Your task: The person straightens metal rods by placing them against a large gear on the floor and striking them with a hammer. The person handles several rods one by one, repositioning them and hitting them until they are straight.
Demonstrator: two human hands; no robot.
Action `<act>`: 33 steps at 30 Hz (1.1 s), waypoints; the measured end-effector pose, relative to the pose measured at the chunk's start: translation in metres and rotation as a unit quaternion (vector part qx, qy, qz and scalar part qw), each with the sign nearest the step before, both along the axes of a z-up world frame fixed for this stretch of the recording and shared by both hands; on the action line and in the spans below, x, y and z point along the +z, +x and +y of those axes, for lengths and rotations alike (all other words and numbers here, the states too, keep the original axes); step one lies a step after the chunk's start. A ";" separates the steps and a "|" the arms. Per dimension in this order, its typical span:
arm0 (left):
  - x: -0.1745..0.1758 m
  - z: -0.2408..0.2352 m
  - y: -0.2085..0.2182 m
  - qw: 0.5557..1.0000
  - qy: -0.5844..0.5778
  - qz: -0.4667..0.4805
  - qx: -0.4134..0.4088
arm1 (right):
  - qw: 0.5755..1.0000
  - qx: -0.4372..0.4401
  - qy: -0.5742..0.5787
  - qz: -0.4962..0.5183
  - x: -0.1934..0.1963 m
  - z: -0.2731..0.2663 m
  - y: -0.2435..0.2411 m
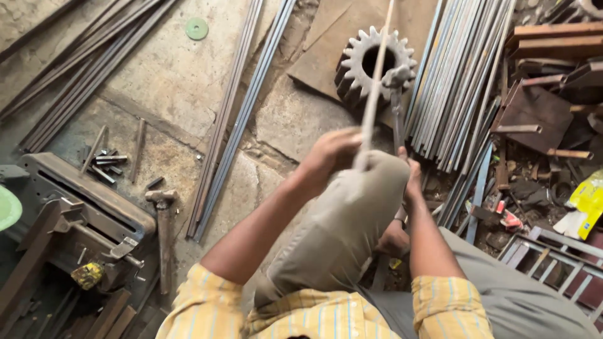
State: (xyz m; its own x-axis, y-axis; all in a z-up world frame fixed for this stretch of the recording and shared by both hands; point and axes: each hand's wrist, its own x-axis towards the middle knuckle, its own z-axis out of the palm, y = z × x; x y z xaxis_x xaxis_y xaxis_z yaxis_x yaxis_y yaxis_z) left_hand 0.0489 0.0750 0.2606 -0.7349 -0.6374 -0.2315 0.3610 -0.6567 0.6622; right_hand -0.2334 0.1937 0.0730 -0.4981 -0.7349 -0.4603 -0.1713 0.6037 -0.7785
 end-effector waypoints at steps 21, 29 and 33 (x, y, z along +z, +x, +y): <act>0.081 0.030 -0.123 0.914 0.121 0.387 -0.005 | -0.086 0.328 0.479 0.810 -0.047 0.021 -0.018; 0.087 0.029 -0.134 0.933 0.108 0.345 -0.002 | -0.110 0.322 0.403 0.850 0.034 0.000 0.015; 0.093 0.029 -0.134 0.934 0.107 0.341 0.003 | -0.094 0.348 0.404 0.841 0.035 -0.009 0.014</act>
